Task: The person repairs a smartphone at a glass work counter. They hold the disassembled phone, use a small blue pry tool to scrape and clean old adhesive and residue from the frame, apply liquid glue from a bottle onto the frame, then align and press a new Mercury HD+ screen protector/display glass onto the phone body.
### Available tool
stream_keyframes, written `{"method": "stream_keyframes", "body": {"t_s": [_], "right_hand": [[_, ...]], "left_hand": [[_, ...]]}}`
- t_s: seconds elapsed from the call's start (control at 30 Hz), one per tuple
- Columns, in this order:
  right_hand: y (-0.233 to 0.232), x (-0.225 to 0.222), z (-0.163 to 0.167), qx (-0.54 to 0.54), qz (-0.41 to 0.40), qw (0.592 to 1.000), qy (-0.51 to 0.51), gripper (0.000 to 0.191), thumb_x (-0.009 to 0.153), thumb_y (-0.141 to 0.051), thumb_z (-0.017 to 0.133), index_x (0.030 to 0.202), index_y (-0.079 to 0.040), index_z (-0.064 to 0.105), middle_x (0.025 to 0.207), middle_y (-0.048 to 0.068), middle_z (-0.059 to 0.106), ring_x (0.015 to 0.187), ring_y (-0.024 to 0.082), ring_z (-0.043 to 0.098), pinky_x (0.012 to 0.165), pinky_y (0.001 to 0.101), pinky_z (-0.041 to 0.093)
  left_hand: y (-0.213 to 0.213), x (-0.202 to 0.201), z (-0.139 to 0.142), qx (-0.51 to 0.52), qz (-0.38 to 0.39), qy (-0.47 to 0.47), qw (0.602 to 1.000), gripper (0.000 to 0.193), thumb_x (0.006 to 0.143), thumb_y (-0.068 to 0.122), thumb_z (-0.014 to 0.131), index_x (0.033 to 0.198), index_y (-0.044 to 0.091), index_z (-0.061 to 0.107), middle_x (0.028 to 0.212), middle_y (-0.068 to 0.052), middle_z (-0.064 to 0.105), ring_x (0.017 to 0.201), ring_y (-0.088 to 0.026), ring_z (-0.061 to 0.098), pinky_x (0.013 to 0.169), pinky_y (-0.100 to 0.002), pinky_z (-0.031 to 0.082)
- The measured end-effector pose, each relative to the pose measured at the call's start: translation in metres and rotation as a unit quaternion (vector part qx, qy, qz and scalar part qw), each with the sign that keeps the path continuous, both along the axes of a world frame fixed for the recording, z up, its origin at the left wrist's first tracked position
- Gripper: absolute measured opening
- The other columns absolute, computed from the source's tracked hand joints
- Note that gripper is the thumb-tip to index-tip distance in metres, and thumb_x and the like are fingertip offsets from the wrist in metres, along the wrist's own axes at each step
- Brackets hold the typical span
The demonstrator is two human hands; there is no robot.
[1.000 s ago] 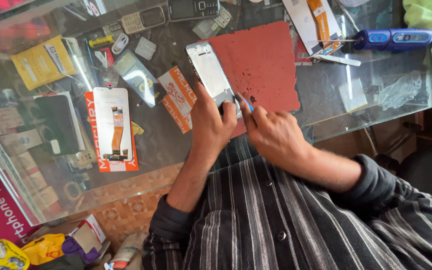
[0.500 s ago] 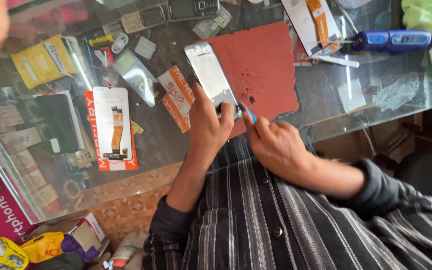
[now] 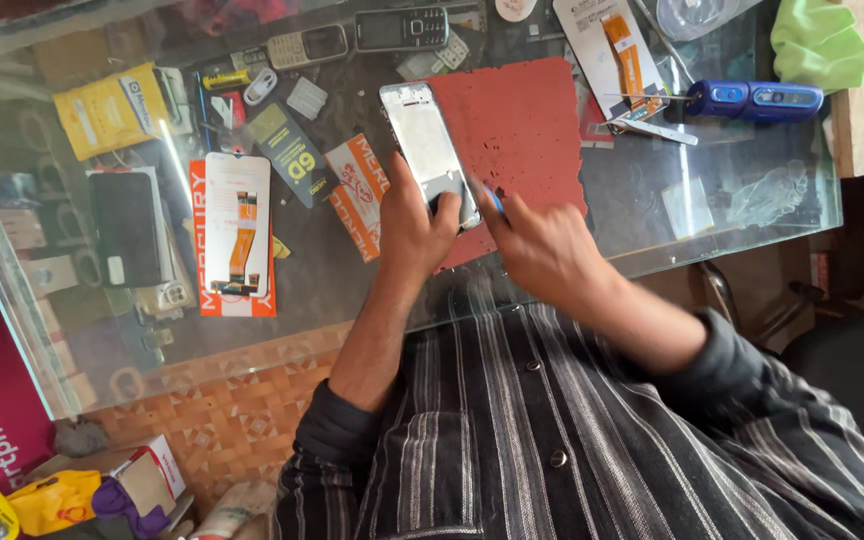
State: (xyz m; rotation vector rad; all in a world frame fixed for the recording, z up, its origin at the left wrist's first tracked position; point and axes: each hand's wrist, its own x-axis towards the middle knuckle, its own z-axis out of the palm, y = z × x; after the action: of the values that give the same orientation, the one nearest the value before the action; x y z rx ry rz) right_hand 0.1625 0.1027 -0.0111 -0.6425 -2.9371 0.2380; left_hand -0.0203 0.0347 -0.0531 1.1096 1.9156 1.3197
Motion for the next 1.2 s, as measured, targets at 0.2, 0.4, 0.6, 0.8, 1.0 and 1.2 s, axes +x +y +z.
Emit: {"method": "stream_keyframes", "body": {"t_s": [0.2,0.4,0.6,0.8,1.0,1.2], "right_hand": [[0.037,-0.036,-0.011,0.028,-0.024,0.994,0.108,0.057,0.089,-0.011,0.065,0.146,-0.010,0.056,0.091,0.008,0.060,0.063,0.028,0.064,0.050,0.0430,0.049],[0.057,-0.050,-0.004,0.029,0.015,0.994,0.100,0.058,0.090,-0.010,0.066,0.148,-0.007,0.055,0.089,0.008,0.059,0.061,0.027,0.063,0.050,0.0413,0.048],[0.001,0.043,0.034,-0.089,0.034,0.994,0.058,0.053,0.086,-0.007,0.065,0.139,-0.009,0.063,0.089,0.007,0.063,0.058,0.027,0.064,0.048,0.0412,0.050],[0.004,0.036,0.031,-0.113,-0.010,0.988,0.106,0.053,0.087,-0.006,0.064,0.140,-0.004,0.063,0.086,0.008,0.065,0.061,0.028,0.065,0.050,0.0403,0.052],[0.001,0.050,0.010,-0.194,0.054,0.968,0.148,0.044,0.085,-0.007,0.067,0.129,-0.009,0.070,0.083,0.008,0.065,0.068,0.031,0.067,0.055,0.0445,0.052],[0.005,0.052,0.008,-0.192,0.106,0.968,0.119,0.031,0.082,-0.008,0.068,0.112,-0.011,0.069,0.089,0.011,0.065,0.073,0.032,0.067,0.061,0.0443,0.055]], "left_hand": [[-0.001,-0.001,-0.001,0.012,-0.008,0.040,0.999,0.053,0.087,0.011,0.064,0.132,-0.003,0.042,0.105,-0.027,0.072,0.097,-0.045,0.072,0.081,-0.049,0.057],[0.000,-0.002,0.002,0.009,-0.002,0.032,0.999,0.055,0.089,0.010,0.063,0.137,-0.003,0.039,0.107,-0.026,0.072,0.099,-0.045,0.072,0.082,-0.049,0.056],[-0.004,0.007,0.000,0.054,0.016,0.040,0.998,0.065,0.091,0.007,0.060,0.148,-0.004,0.031,0.119,-0.026,0.069,0.107,-0.042,0.071,0.088,-0.046,0.057],[-0.027,0.029,-0.001,0.083,0.062,0.091,0.990,0.066,0.097,0.008,0.060,0.152,-0.006,0.027,0.126,-0.029,0.064,0.115,-0.044,0.069,0.098,-0.046,0.056],[-0.041,0.052,-0.006,0.104,0.119,0.096,0.983,0.073,0.101,0.013,0.060,0.156,-0.010,0.019,0.141,-0.031,0.053,0.129,-0.043,0.062,0.110,-0.046,0.051],[-0.044,0.057,-0.020,0.115,0.174,0.218,0.953,0.080,0.099,0.017,0.063,0.157,-0.009,0.014,0.151,-0.035,0.040,0.141,-0.045,0.048,0.120,-0.049,0.040]]}}
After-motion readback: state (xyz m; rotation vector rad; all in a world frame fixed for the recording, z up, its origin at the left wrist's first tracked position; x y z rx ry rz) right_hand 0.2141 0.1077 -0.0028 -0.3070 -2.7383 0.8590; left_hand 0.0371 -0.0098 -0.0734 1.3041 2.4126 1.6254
